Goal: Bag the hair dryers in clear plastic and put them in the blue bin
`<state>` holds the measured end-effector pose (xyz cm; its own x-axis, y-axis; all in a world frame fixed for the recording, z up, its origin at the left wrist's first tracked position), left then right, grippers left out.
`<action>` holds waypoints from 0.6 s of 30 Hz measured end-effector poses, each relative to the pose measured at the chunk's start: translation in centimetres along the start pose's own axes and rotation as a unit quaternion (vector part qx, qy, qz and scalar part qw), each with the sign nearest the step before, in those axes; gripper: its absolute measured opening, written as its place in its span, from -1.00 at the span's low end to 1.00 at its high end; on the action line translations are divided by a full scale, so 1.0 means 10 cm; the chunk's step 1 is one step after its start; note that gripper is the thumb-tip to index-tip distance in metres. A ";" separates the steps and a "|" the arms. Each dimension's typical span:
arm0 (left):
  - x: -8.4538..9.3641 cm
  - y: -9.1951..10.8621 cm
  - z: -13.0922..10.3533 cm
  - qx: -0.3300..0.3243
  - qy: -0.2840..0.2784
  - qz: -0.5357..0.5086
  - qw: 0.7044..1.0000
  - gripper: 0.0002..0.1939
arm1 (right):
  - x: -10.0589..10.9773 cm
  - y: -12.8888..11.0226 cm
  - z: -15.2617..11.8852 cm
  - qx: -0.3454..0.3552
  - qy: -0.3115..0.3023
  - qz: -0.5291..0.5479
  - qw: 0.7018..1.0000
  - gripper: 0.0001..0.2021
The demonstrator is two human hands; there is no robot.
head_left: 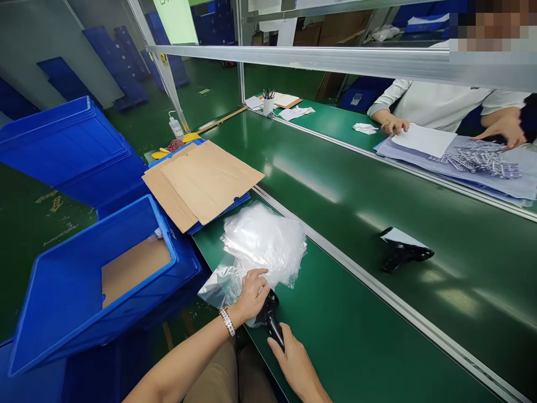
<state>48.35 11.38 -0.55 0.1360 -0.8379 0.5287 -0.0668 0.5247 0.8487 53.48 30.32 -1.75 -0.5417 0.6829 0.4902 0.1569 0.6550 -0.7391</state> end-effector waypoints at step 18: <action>-0.14 1.45 -0.48 -0.356 -0.007 0.192 0.915 -0.87 | 0.31 -0.01 0.11 -0.075 0.219 0.264 0.936 -0.53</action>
<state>51.90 20.86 10.99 0.2251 -0.5710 0.7895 0.5534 0.7418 0.3787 50.89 32.01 -0.60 0.0298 0.9701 0.2408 0.4394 0.2037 -0.8749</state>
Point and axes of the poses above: each hand's wrist, its own z-axis towards the middle knuckle, its own x-axis out of the back of the hand, y = z × x, the point moved 5 cm from there along z, towards the middle knuckle, and after that the axes turned 4 degrees about y, right-handed, at the moved point
